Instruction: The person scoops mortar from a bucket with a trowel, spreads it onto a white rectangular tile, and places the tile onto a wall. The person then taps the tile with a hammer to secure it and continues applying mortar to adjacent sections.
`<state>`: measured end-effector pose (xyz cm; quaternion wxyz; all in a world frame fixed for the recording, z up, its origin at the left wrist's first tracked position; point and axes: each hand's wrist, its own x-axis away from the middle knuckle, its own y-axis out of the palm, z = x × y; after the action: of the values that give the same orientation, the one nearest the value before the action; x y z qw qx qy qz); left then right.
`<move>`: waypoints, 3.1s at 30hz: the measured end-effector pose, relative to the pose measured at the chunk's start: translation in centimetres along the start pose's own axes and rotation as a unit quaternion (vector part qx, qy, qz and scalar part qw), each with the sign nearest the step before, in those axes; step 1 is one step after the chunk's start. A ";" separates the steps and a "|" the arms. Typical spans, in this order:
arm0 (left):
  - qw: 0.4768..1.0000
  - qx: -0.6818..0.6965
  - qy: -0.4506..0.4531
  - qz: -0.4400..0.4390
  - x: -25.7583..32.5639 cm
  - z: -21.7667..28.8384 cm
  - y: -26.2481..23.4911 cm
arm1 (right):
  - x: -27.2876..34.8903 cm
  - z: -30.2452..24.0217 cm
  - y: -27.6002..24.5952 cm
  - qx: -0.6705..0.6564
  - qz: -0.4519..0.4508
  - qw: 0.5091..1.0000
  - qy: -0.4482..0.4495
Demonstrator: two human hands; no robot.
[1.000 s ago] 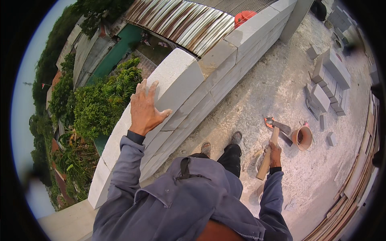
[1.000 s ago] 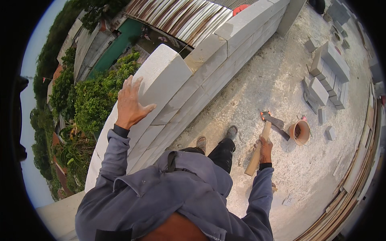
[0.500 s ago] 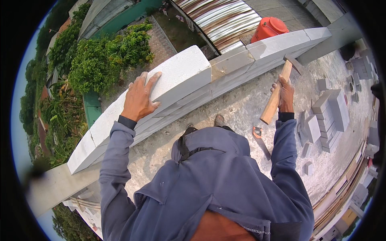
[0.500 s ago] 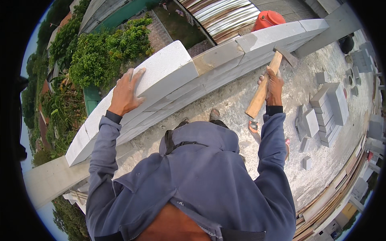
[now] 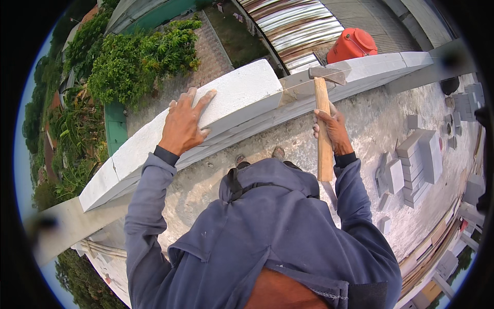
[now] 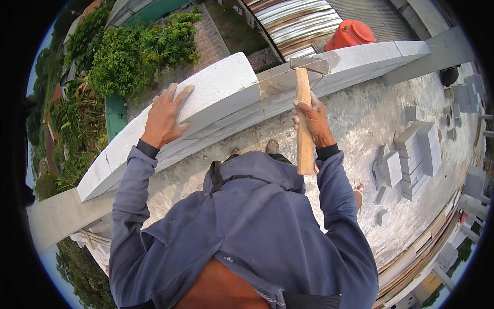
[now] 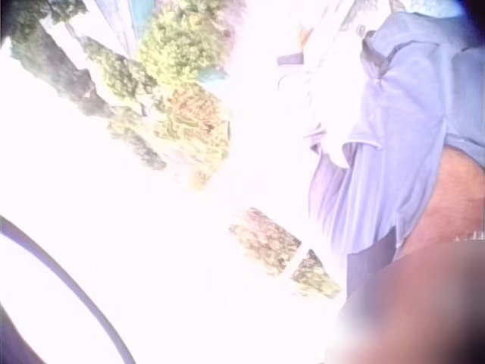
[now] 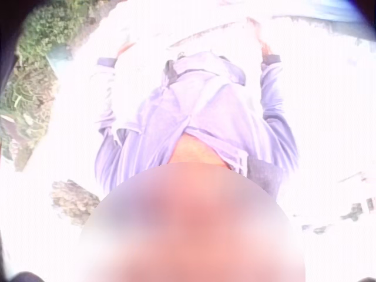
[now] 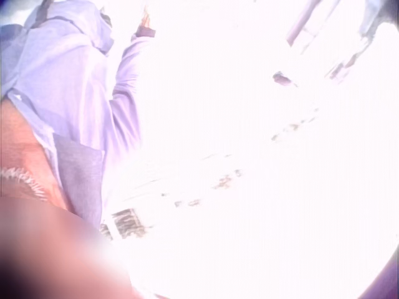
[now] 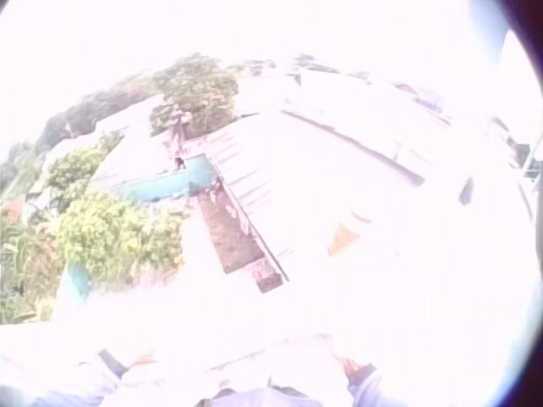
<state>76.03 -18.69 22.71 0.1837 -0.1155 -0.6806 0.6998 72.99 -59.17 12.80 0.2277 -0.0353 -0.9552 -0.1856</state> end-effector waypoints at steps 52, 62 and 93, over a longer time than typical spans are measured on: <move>0.922 0.273 -0.273 0.030 25.4 -33.3 2.0 | 7.6 7.0 40.4 0.477 -0.285 0.698 -0.451; 0.911 0.331 -0.244 0.027 25.2 -33.8 1.9 | 9.3 9.6 44.7 0.682 -0.356 0.586 -0.253; 0.935 0.253 -0.231 0.092 25.6 -32.5 1.9 | 9.5 4.8 35.4 0.599 -0.146 0.739 -0.271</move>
<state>66.07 21.50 21.60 -0.0202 0.0377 -0.4908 0.8702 67.86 -24.68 25.07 -0.0968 0.1995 -0.8840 0.4116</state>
